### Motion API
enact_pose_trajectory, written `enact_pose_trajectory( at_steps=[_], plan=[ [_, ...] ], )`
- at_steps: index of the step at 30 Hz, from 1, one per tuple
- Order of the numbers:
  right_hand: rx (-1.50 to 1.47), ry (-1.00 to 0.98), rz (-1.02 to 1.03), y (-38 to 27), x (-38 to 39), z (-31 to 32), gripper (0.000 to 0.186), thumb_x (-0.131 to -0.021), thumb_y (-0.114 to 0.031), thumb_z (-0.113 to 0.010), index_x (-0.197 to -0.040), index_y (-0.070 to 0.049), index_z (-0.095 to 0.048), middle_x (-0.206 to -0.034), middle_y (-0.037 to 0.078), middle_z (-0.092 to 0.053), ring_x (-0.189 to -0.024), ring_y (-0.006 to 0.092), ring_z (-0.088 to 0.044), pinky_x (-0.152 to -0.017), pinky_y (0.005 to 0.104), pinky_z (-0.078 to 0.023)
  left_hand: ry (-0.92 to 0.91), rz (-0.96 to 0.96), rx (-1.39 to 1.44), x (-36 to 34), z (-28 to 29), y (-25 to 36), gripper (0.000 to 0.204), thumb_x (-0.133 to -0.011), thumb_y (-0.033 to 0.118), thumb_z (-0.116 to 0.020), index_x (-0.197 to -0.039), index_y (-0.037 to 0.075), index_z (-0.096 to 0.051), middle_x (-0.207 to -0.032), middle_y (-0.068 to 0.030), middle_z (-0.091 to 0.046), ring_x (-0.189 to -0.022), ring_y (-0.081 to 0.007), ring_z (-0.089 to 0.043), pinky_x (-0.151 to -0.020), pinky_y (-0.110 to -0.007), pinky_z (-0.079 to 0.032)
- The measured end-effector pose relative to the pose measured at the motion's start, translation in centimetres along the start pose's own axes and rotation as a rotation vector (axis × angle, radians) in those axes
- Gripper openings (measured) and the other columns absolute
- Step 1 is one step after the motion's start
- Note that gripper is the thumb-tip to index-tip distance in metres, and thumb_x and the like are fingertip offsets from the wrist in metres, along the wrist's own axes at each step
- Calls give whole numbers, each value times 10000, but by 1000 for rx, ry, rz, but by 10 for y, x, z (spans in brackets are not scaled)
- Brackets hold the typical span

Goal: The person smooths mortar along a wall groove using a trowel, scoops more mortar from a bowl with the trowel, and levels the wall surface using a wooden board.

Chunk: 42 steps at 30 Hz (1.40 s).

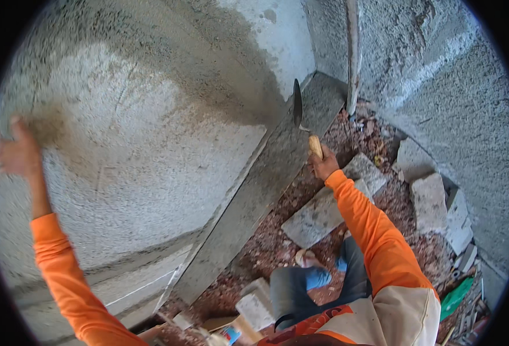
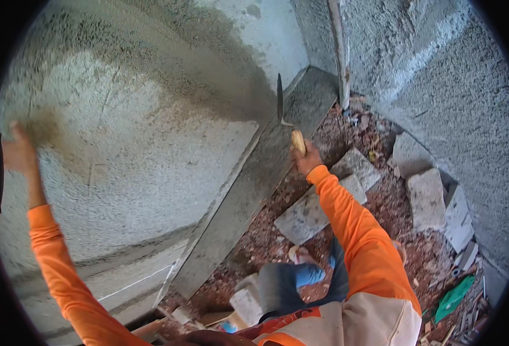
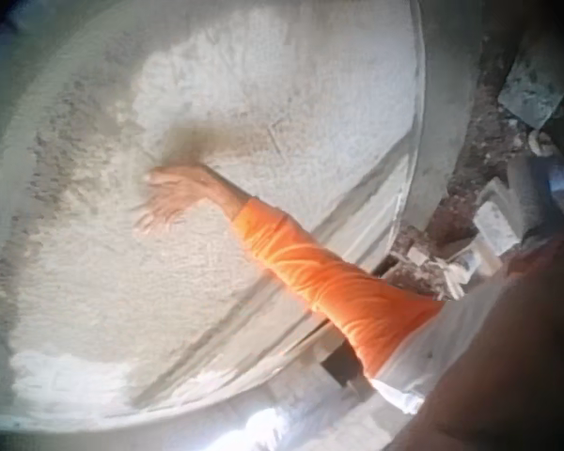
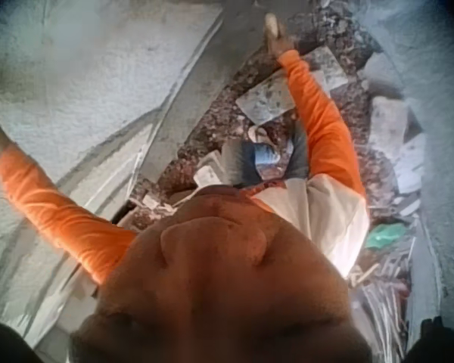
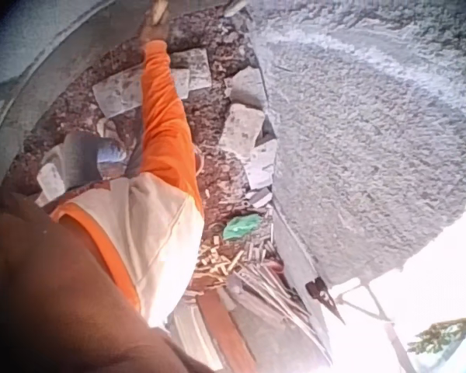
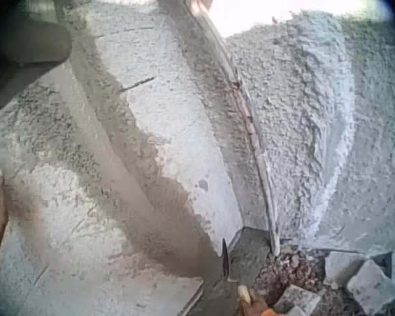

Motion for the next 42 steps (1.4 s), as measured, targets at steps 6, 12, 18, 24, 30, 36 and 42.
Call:
enact_pose_trajectory(
  at_steps=[6, 12, 18, 24, 30, 36, 42],
  plan=[
    [548, 212, 695, -78, -51, -28, 457, -871, -284, -582, -1231, -39, -446, -1013, 275, -605, -938, 473, -574, -804, 470, -477, -286, 76, 158, 270, 9, 155, 740, -913, 554, -376, -1482, 127, -171, -1530, -218, -67, -1398, -439, -40, -1062, -649, -37],
    [477, 255, 959, -137, -76, -71, 494, -870, -262, -593, -1280, -40, -431, -1011, 269, -613, -932, 453, -589, -814, 458, -481, -165, 2, 44, 293, -9, 180, 704, -932, 539, -316, -1495, 163, -122, -1545, -159, -66, -1419, -372, -25, -1075, -631, -14],
    [515, 292, 981, -142, -95, -102, 513, -873, -285, -582, -1294, -38, -425, -1025, 263, -616, -928, 448, -592, -812, 459, -484, -140, -21, -27, 296, -13, 176, 704, -944, 553, -261, -1496, 159, -74, -1544, -162, -55, -1420, -368, -32, -1084, -620, -25],
    [546, 350, 952, -141, -104, -104, 478, -875, -272, -594, -1263, -35, -447, -959, 255, -629, -886, 428, -615, -773, 447, -489, -120, -15, -22, 295, -14, 175, 706, -934, 554, -273, -1495, 160, -103, -1545, -158, -62, -1422, -362, -17, -1084, -620, -13],
    [554, 318, 817, -78, -134, -80, 506, -876, -304, -584, -1286, -52, -427, -961, 269, -629, -892, 446, -609, -788, 464, -489, -136, -22, -73, 296, -15, 176, 712, -939, 567, -240, -1497, 158, -71, -1545, -168, -50, -1422, -369, -12, -1095, -599, -8],
    [553, 286, 660, -23, -135, -60, 524, -876, -309, -586, -1307, -68, -412, -975, 260, -630, -908, 444, -603, -795, 460, -484, -133, -29, -77, 297, -15, 176, 717, -938, 568, -239, -1496, 151, -70, -1543, -174, -45, -1421, -373, -6, -1096, -598, -2],
    [401, 260, 855, -132, -91, -105, 513, -866, -296, -598, -1309, -106, -422, -1029, 223, -631, -922, 431, -600, -798, 449, -482, -147, -34, -60, 297, -13, 179, 719, -939, 567, -255, -1496, 151, -72, -1542, -179, -38, -1419, -380, -4, -1094, -604, -9]
  ],
)
Point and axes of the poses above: each hand's wrist, its own x-axis away from the middle knuckle, its own z-axis out of the back of the hand, y = z × x, the point moved 4 cm from there along -x, towards the middle knuckle
